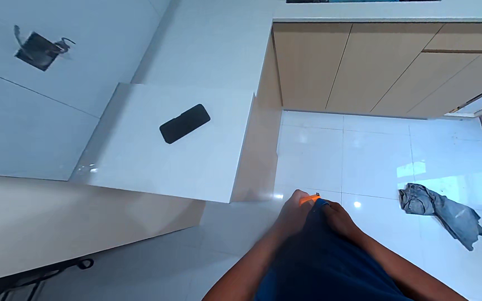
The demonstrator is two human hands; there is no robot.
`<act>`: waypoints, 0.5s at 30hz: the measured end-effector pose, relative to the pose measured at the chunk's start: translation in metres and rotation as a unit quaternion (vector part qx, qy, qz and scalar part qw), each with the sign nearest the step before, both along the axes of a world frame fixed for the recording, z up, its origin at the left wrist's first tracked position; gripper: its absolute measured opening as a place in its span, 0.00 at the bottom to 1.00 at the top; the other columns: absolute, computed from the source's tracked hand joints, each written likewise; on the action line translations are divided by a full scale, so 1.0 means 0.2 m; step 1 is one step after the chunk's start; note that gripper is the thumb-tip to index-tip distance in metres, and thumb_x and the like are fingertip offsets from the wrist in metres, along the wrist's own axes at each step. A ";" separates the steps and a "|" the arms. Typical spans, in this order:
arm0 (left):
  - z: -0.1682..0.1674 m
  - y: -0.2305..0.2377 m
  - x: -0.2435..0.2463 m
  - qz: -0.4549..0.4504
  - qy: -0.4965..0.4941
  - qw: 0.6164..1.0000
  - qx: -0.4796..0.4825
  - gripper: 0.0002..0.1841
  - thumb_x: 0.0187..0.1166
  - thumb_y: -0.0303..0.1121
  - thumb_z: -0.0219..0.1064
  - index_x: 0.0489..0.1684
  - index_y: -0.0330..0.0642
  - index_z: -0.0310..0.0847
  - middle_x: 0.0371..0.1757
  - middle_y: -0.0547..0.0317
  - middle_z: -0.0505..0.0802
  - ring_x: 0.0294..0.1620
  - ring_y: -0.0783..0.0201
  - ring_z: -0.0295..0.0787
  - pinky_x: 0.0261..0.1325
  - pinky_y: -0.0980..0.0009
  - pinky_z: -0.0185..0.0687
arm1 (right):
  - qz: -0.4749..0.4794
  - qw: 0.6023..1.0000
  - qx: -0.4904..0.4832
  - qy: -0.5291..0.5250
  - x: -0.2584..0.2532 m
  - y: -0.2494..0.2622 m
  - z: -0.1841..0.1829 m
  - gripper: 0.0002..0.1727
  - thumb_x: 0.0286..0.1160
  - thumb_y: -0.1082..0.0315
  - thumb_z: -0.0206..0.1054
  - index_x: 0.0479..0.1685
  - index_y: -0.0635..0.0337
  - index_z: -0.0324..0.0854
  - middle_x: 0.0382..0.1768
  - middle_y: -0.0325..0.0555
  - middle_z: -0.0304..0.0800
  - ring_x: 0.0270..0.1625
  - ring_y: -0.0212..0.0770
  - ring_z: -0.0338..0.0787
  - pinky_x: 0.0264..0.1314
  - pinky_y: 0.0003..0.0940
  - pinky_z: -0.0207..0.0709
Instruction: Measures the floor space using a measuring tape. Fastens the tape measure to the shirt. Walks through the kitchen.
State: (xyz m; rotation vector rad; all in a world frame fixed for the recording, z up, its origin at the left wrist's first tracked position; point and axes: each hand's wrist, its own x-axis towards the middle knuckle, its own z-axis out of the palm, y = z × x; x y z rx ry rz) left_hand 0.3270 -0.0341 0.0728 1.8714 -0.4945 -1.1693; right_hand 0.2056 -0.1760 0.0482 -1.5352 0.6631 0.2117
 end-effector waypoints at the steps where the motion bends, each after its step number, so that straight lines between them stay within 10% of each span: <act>1: 0.00 0.00 0.00 -0.001 -0.004 1.000 0.006 0.16 0.89 0.40 0.58 0.63 0.39 0.77 0.47 0.54 0.88 0.46 0.66 0.86 0.54 0.65 0.82 | -0.005 1.000 0.002 0.011 0.00 0.00 0.00 0.21 0.93 0.66 0.45 0.46 0.62 0.87 0.34 0.36 0.86 0.39 0.24 0.84 0.49 0.27 0.78; 10: 0.00 0.00 0.01 -0.137 -0.105 0.985 -0.014 0.17 0.88 0.35 0.56 0.63 0.30 0.79 0.50 0.43 0.90 0.50 0.55 0.88 0.59 0.57 0.83 | -0.018 1.000 0.002 -0.011 0.01 -0.04 -0.06 0.12 0.85 0.66 0.58 0.41 0.59 0.87 0.30 0.34 0.86 0.34 0.24 0.83 0.42 0.25 0.77; 15: -0.10 0.04 0.02 0.124 0.070 0.988 -0.055 0.19 0.91 0.34 0.51 0.71 0.33 0.77 0.57 0.47 0.90 0.54 0.61 0.90 0.60 0.61 0.86 | 0.088 0.995 0.036 -0.019 0.05 -0.09 -0.01 0.19 0.80 0.73 0.62 0.69 0.60 0.81 0.55 0.42 0.93 0.56 0.30 0.91 0.64 0.31 0.83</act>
